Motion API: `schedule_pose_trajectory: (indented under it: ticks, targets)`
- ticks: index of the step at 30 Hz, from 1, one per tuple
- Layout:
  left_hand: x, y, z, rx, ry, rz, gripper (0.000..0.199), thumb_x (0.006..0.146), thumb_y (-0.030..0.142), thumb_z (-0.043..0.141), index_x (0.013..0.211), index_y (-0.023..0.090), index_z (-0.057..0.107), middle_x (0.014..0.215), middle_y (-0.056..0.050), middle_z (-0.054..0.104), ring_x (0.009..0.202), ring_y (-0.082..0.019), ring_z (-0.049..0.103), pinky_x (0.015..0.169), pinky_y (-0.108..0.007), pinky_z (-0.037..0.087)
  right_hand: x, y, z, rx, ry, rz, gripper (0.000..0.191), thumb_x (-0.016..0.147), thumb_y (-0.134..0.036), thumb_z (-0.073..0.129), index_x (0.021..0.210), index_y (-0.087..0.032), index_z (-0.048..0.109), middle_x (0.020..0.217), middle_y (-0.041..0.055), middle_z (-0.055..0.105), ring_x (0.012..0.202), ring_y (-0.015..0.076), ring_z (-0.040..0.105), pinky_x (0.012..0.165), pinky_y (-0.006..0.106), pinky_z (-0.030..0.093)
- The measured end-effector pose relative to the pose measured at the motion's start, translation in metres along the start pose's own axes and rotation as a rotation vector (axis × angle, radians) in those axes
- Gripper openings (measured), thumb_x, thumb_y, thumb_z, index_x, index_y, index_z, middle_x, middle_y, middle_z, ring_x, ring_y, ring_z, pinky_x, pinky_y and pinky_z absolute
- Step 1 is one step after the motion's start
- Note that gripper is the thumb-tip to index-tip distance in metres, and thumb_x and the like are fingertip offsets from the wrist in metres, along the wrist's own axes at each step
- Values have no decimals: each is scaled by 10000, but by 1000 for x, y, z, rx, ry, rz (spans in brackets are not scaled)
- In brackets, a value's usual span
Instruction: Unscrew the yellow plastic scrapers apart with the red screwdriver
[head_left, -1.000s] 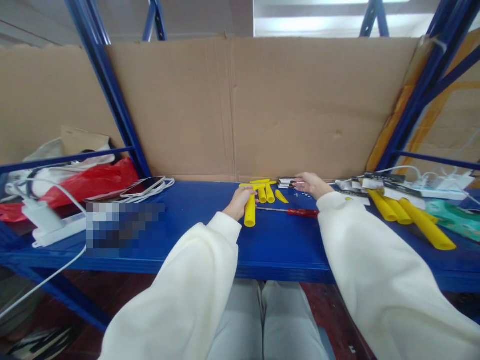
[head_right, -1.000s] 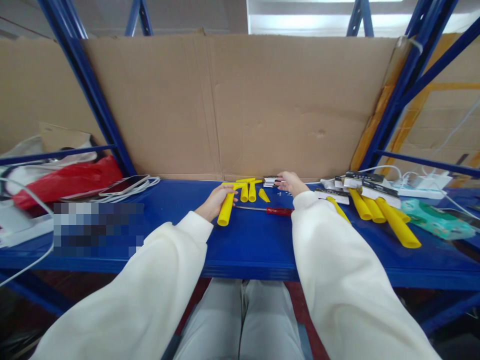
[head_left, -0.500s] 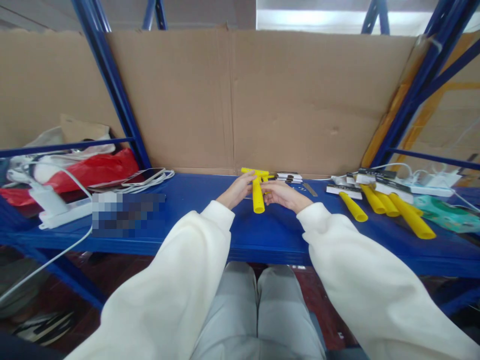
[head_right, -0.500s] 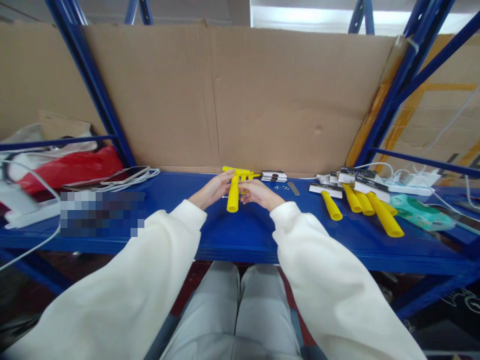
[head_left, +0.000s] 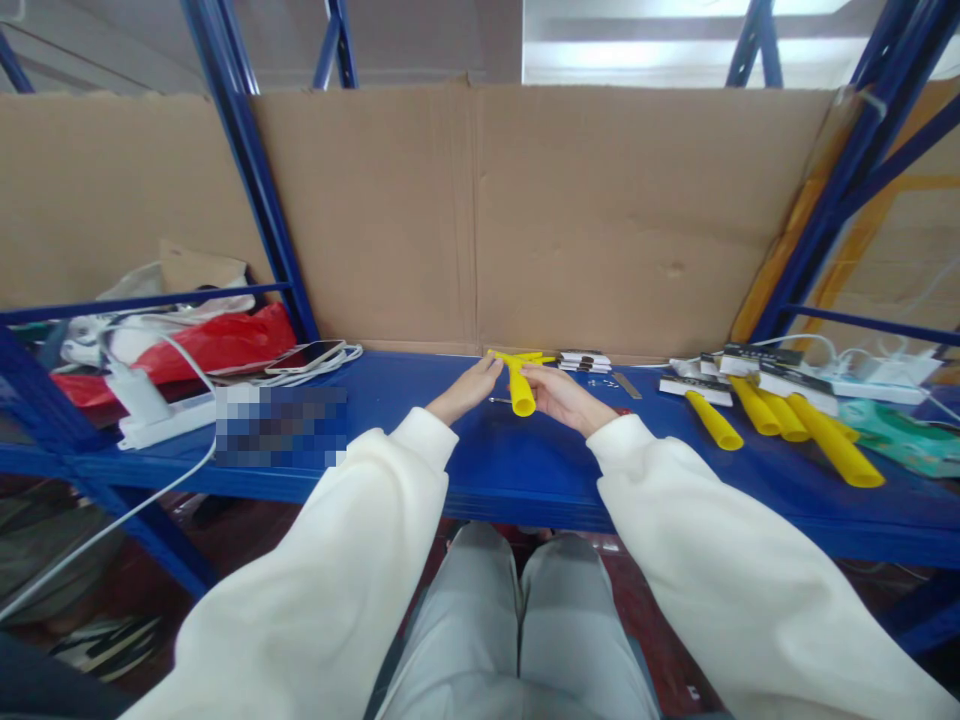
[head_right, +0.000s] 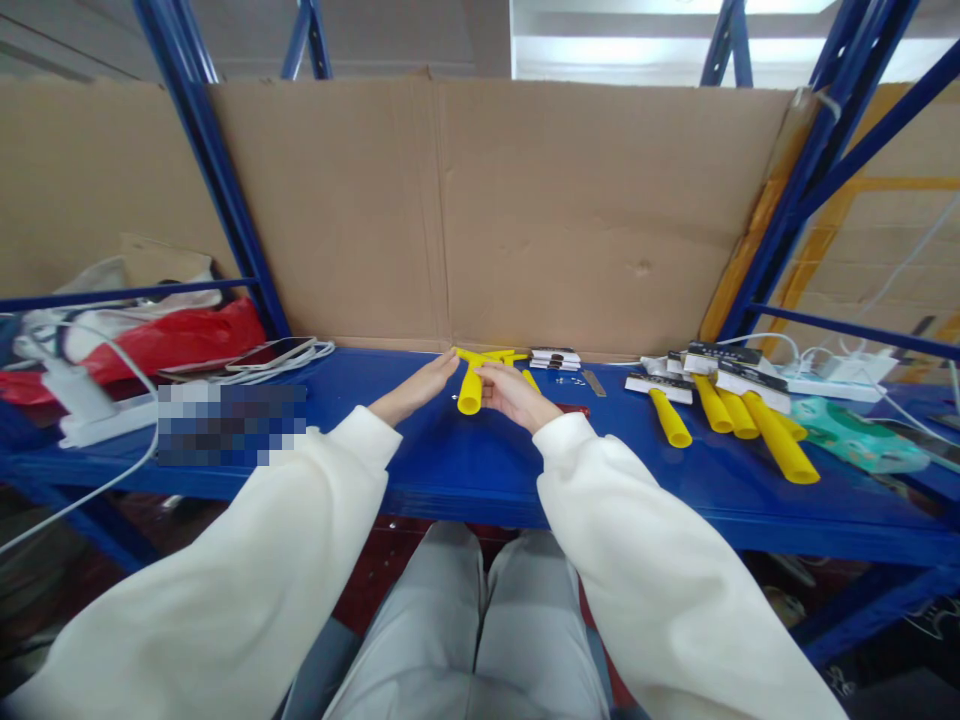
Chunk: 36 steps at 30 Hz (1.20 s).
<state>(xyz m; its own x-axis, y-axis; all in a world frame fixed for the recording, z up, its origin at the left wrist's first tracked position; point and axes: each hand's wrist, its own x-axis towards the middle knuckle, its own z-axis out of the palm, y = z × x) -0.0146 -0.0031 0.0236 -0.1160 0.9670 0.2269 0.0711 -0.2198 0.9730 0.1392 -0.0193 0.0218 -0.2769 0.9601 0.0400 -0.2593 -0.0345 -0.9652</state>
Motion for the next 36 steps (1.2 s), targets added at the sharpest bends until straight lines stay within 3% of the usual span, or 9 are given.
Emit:
schedule_pose_trajectory:
  ticks: [3,5,7,10,14,21,26,31,36]
  targets:
    - [-2,4,-38,672,170,108,568,898,327,630,1453,228,562,1658,-135,333,1567,-348,188,1208,-608,236,2,-1,-5,-19,51,-6,173,915,-106,546,1007,-202,656,693,-16,676,610,125,641,603,219,551]
    - [-4,6,-64,936,312,56,668,912,420,571,1544,236,460,1707,-134,177,1577,-388,72,1179,-706,178,4,0,-8,-32,72,-15,213,904,-115,548,1059,-212,658,686,-25,668,609,127,639,599,224,551]
    - [-5,6,-87,1066,400,-20,720,925,503,511,1587,246,390,1716,-139,126,1577,-404,25,1145,-757,173,6,0,-10,-45,80,-21,233,905,-121,538,1080,-216,658,687,-28,667,603,125,634,593,224,547]
    - [-3,4,-109,1120,436,-125,771,911,586,496,1601,271,357,1718,-142,108,1573,-422,17,1110,-782,209,7,0,-11,-62,84,-28,230,906,-132,539,1080,-219,662,687,-28,667,603,124,634,589,223,542]
    - [3,-3,-122,1109,414,-208,808,907,597,499,1610,234,337,1721,-155,41,1565,-449,27,1104,-762,260,5,-1,-11,-61,86,-38,272,884,-128,552,1109,-226,670,671,-32,660,609,129,634,599,235,550]
    - [12,-11,-135,1067,466,-177,778,945,485,456,1624,144,288,1707,-191,5,1549,-484,90,1128,-761,215,5,-3,-12,-75,102,-43,220,869,-138,576,1039,-236,677,719,-20,676,625,123,637,581,218,546]
    - [20,11,-118,1030,382,-95,764,966,511,425,1631,167,272,1717,-182,26,1552,-448,144,1172,-733,146,6,-3,-10,-86,118,-32,151,888,-136,557,963,-220,657,711,-13,673,597,112,618,552,209,534]
    - [19,32,-66,1033,220,79,725,973,464,421,1630,192,275,1723,-152,71,1557,-397,177,1196,-669,213,7,0,-11,-111,95,-47,102,886,-133,563,905,-217,619,672,-27,648,561,105,594,550,203,528]
    - [9,25,-25,966,93,169,691,986,436,423,1618,190,292,1720,-150,80,1561,-369,186,1199,-629,250,8,1,-12,-114,89,-60,90,885,-123,563,881,-209,589,691,-18,654,566,109,600,555,211,525]
